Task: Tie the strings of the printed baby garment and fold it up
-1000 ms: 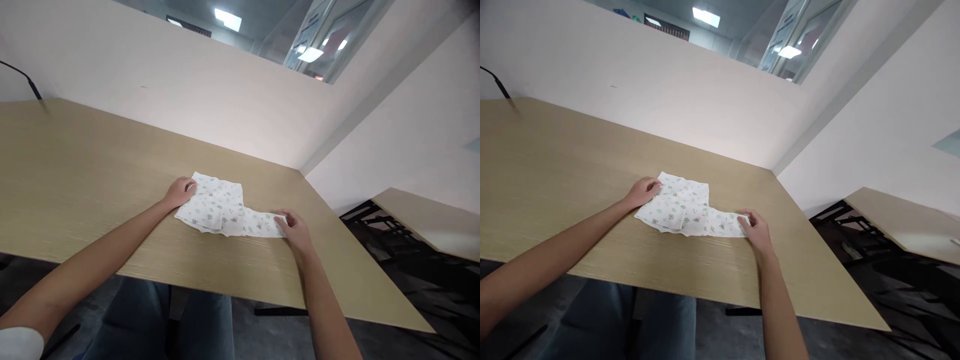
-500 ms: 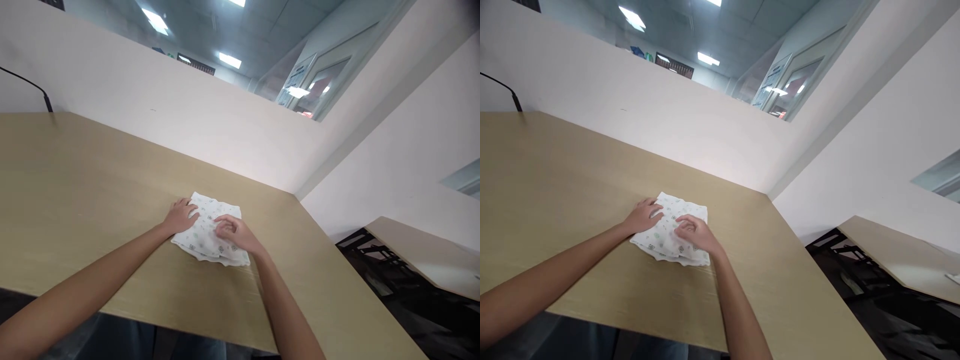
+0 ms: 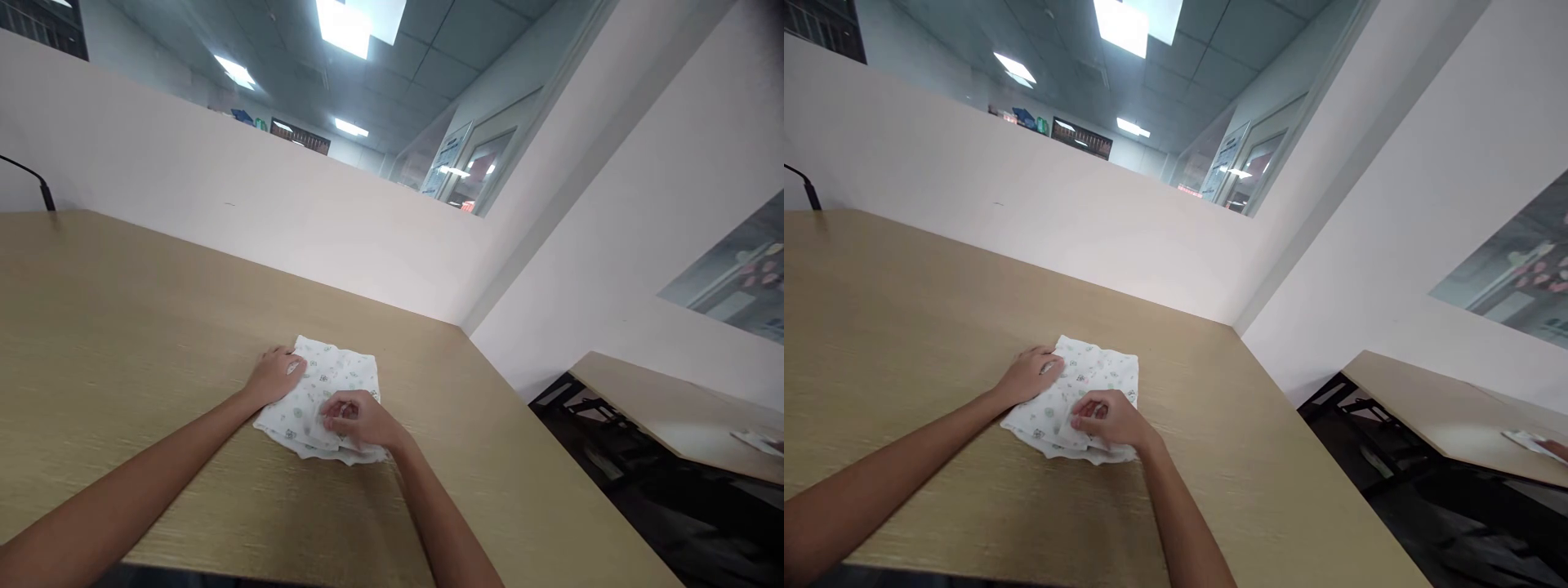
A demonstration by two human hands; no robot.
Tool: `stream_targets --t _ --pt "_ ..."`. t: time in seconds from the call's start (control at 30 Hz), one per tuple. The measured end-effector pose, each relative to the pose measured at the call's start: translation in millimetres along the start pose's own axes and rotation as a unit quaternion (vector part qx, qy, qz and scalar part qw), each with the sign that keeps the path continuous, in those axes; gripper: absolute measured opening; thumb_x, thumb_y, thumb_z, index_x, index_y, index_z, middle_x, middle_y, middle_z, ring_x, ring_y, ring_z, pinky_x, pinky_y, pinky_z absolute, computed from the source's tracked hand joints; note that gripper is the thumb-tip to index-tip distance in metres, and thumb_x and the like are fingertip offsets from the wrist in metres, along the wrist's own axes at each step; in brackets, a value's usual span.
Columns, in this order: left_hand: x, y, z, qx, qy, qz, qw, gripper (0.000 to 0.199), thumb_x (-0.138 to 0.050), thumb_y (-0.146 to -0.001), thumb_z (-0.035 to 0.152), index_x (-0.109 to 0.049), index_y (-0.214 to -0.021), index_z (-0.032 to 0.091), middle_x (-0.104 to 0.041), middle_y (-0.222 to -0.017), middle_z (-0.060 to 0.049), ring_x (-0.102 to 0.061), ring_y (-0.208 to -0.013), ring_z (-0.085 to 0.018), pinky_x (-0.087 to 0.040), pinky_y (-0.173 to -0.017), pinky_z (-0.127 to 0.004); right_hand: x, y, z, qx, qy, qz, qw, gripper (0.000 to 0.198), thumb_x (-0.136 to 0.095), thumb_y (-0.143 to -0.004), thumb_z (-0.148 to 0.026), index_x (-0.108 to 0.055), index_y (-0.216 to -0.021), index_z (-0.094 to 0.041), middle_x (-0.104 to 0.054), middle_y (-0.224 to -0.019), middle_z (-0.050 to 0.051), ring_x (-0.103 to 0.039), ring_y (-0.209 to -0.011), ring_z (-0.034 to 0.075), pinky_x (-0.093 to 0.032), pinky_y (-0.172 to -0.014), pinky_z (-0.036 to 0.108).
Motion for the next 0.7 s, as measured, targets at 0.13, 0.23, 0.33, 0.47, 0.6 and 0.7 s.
stream_targets --t 0.13,0.23,0.33,0.47,0.6,0.7 --pt "5 1 1 0.019 0.003 0.022 1.0 0.027 -0.052 -0.093 0.035 -0.076 -0.092 0.023 -0.071 -0.112 -0.007 -0.059 -0.113 -0.028 -0.04 -0.098 -0.042 0 5 -4 -0.011 -0.023 -0.064 0.998 0.031 -0.079 -0.081 -0.043 -0.078 -0.1 -0.019 -0.073 -0.092 0.005 -0.064 -0.083 0.016 -0.048 -0.071 0.026" --pt "4 0 -2 0.028 0.0 0.031 0.999 0.023 -0.055 -0.09 0.032 -0.074 -0.099 0.024 -0.07 -0.113 -0.006 -0.058 -0.114 -0.027 -0.04 -0.098 -0.042 5 9 -2 -0.014 -0.056 -0.109 0.992 0.033 -0.078 -0.082 -0.045 -0.077 -0.101 -0.019 -0.074 -0.096 0.007 -0.066 -0.087 0.019 -0.05 -0.073 0.028" --pt "1 -1 -7 0.027 -0.021 0.02 0.999 0.033 -0.058 -0.089 0.034 -0.071 -0.118 0.024 -0.064 -0.127 -0.009 -0.054 -0.123 -0.028 -0.038 -0.105 -0.046 24 4 14 0.007 -0.049 0.016 0.999 0.032 -0.071 -0.086 -0.048 -0.074 -0.1 -0.019 -0.073 -0.101 0.008 -0.066 -0.091 0.021 -0.051 -0.075 0.03" --pt "-4 -1 -10 0.018 -0.045 -0.01 0.999 0.039 -0.057 -0.091 0.04 -0.071 -0.123 0.023 -0.059 -0.136 -0.011 -0.048 -0.13 -0.031 -0.035 -0.11 -0.052 56 -3 54 0.028 0.081 0.289 0.954 0.03 -0.063 -0.087 -0.044 -0.071 -0.102 -0.019 -0.07 -0.11 0.01 -0.062 -0.102 0.025 -0.052 -0.087 0.038" --pt "-8 -3 -11 -0.016 -0.01 -0.011 1.0 0.033 -0.055 -0.089 0.035 -0.075 -0.11 0.02 -0.061 -0.129 -0.013 -0.051 -0.126 -0.032 -0.038 -0.108 -0.052 65 -11 85 0.009 0.167 0.366 0.916 0.037 -0.063 -0.081 -0.039 -0.068 -0.111 -0.018 -0.066 -0.107 0.011 -0.059 -0.107 0.027 -0.048 -0.099 0.044" --pt "-7 -8 -12 -0.056 0.081 0.013 0.995 0.031 -0.054 -0.083 0.025 -0.076 -0.104 0.017 -0.062 -0.121 -0.014 -0.057 -0.118 -0.029 -0.043 -0.106 -0.045 64 -13 92 -0.008 0.18 0.402 0.898 0.049 -0.064 -0.08 -0.037 -0.062 -0.124 -0.016 -0.062 -0.112 0.012 -0.059 -0.108 0.028 -0.047 -0.102 0.044"
Point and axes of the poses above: each hand's wrist, its own y-axis away from the middle knuckle, its own x-axis out of the back of the hand, z = x × y, the point moved 3 cm from there along -y, towards the middle knuckle
